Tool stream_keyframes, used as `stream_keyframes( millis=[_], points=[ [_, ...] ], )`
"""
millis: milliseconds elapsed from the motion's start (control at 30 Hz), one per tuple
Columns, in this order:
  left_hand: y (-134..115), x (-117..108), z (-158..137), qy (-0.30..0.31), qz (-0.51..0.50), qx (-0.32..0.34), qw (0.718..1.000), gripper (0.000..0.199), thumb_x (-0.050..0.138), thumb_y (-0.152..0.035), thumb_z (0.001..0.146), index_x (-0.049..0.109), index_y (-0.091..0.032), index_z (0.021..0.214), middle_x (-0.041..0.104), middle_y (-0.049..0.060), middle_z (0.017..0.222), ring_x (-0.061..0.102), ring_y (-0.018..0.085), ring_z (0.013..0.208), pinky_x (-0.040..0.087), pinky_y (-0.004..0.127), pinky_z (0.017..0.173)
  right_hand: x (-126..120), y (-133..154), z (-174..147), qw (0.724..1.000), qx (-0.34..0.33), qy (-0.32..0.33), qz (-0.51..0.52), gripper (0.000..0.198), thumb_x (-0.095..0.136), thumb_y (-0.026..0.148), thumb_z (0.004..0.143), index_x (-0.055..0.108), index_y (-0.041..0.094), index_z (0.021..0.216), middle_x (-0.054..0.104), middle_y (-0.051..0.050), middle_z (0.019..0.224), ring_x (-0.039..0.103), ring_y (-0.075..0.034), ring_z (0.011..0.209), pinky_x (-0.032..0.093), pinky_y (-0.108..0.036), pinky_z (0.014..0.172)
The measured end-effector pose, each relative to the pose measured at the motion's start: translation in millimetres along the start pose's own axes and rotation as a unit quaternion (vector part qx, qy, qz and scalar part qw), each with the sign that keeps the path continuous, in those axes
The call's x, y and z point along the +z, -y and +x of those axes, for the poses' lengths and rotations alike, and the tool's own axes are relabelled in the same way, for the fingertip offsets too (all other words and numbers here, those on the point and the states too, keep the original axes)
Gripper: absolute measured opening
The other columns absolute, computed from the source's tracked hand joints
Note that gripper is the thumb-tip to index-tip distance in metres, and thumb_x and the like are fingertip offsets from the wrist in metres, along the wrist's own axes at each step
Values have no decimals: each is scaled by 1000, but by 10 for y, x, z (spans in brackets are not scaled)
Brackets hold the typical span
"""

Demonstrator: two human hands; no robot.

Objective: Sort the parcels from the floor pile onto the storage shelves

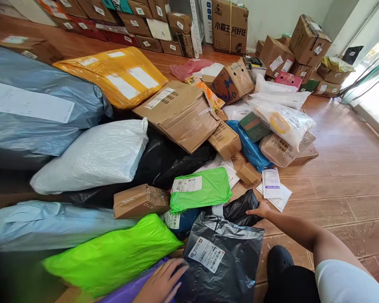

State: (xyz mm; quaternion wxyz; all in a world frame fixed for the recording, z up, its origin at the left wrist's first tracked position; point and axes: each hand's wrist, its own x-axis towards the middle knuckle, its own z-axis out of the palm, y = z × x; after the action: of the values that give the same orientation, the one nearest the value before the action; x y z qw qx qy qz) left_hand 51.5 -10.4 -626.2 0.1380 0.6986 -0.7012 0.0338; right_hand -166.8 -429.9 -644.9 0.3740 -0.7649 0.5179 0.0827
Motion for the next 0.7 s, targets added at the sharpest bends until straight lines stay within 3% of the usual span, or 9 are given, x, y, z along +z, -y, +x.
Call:
stream_keyframes(
  millis=[100,233,333,433,500,633,700],
  points=[
    [-23,156,306,41,-15,12,999,53,59,-7,79,66,-28,127,73,6,132,70,25,120,59,37,103,-37,165,-130,998,-56,13,19,67,96,45,54,65,22,109,74,-5,102,70,-27,96,57,-37,85],
    [-59,192,910,126,-64,-15,990,74,66,-13,81,50,-21,153,52,15,160,49,32,147,43,50,122,-108,307,-516,962,-272,19,-12,57,87,39,61,60,23,109,69,-6,106,65,-26,97,53,-38,88],
    [-98,166,1317,235,-194,-51,951,57,64,-32,92,58,-14,146,64,19,145,56,36,139,44,53,120,-250,160,-716,943,-334,14,11,51,84,40,61,61,24,104,69,-8,105,64,-27,96,52,-40,90],
    [-138,221,1565,290,-317,-116,895,35,47,-30,101,72,-20,123,75,11,122,68,30,118,53,43,108,-410,-193,-710,967,-229,-44,108,56,86,44,55,60,24,100,71,-7,97,65,-28,92,53,-42,89],
    [-151,297,1640,272,-323,-182,888,40,42,-17,98,69,-23,127,72,9,129,66,26,121,51,40,109,-500,-444,-622,968,-110,-106,199,62,88,47,49,61,24,99,73,-5,93,66,-29,91,55,-43,88],
    [-180,431,1655,212,-218,-269,914,53,55,-13,90,58,-19,142,58,15,147,53,31,137,44,45,116,-615,-774,-380,896,63,-153,411,56,82,51,55,65,22,101,77,-7,97,71,-31,95,60,-41,82],
    [-229,477,1623,202,-191,-335,900,52,59,-24,93,56,-13,144,56,20,146,52,34,137,44,46,115,-631,-848,-267,882,111,-159,429,48,76,54,62,67,22,96,77,-8,89,73,-31,90,61,-39,72]
  ],
)
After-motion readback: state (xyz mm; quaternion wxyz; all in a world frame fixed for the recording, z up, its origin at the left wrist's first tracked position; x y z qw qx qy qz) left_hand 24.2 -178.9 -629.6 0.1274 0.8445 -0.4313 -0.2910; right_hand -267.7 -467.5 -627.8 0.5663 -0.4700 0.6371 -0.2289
